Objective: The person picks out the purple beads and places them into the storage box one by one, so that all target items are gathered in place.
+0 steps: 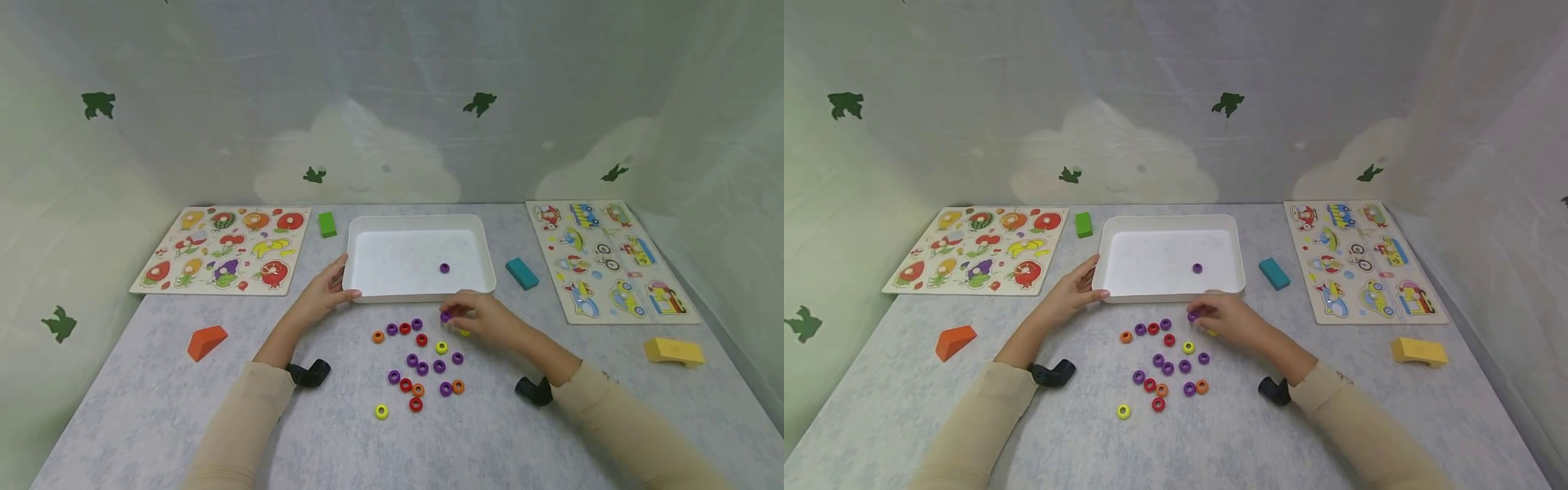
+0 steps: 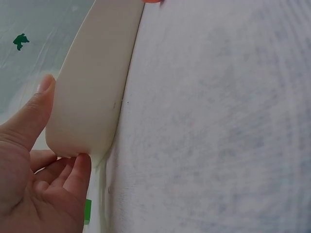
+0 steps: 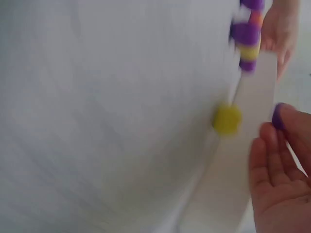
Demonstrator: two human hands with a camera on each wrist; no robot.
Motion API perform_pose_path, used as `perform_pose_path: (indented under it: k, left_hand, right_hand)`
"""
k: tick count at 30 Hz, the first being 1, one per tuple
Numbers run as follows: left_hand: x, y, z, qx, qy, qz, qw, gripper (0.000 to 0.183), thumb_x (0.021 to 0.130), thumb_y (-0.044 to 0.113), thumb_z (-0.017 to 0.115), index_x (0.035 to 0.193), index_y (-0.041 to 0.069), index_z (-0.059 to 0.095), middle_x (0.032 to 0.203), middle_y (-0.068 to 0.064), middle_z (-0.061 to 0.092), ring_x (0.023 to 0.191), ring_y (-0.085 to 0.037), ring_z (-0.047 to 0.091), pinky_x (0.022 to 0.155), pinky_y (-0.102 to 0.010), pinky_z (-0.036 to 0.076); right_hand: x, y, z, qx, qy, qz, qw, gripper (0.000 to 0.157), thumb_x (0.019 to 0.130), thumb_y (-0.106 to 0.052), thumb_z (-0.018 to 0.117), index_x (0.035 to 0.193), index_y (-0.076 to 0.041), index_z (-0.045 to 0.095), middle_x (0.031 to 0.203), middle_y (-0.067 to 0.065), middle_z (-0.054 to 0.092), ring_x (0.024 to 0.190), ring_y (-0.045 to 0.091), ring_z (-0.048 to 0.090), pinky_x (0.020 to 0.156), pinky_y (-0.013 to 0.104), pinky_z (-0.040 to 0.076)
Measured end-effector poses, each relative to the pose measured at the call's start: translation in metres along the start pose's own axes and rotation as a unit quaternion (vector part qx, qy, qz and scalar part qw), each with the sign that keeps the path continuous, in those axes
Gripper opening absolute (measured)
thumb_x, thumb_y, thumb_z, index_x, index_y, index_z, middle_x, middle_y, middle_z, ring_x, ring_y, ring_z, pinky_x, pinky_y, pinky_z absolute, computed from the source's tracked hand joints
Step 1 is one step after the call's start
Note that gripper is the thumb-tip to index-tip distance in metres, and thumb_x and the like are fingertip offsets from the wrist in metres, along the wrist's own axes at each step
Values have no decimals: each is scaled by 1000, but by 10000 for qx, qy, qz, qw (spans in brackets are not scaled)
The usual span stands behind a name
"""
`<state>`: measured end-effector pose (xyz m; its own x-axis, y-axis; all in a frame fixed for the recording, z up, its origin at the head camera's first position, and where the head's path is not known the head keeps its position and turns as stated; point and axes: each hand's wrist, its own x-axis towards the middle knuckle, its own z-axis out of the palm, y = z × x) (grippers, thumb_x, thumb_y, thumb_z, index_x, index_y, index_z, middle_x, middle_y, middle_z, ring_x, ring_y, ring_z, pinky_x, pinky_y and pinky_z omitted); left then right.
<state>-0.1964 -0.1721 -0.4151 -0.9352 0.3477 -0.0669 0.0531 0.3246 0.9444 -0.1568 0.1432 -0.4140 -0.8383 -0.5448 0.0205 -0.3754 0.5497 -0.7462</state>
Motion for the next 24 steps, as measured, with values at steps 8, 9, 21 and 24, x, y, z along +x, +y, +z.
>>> perform_pose_path:
  k: [8,9,21,24]
  left_hand:
    - [6,-15,-1,157,65,86,9998,87,66,27,66,133,14,13,137,-3,11,121,-13,17,94,-27,25]
    - [6,-14,-1,132,44,83,9999,87,67,26,66,133,13,13,137,-3,11,121,-13,16,94,-27,25]
    - [-6,12,1,-12,4,36,10000,79,72,10,63,132,2,11,136,-11,9,122,-24,14,95,-33,23]
    - [-5,10,2,-64,-16,73,10000,80,72,11,63,132,2,11,136,-11,9,122,-24,15,95,-33,23]
  right_hand:
    - [36,7,-28,-113,991,101,9950,24,78,-17,56,101,-12,56,96,-2,54,84,10,51,76,28,44]
    - [40,10,-29,-114,964,233,9950,23,78,-17,56,101,-11,56,97,-1,54,85,11,51,76,28,44]
    - [76,27,-21,-588,232,1508,9865,13,75,-10,60,88,-10,57,83,3,54,78,17,48,71,27,43]
    - [75,28,-20,-633,264,1528,9859,16,75,-13,61,90,-12,56,85,2,53,79,16,47,72,27,42]
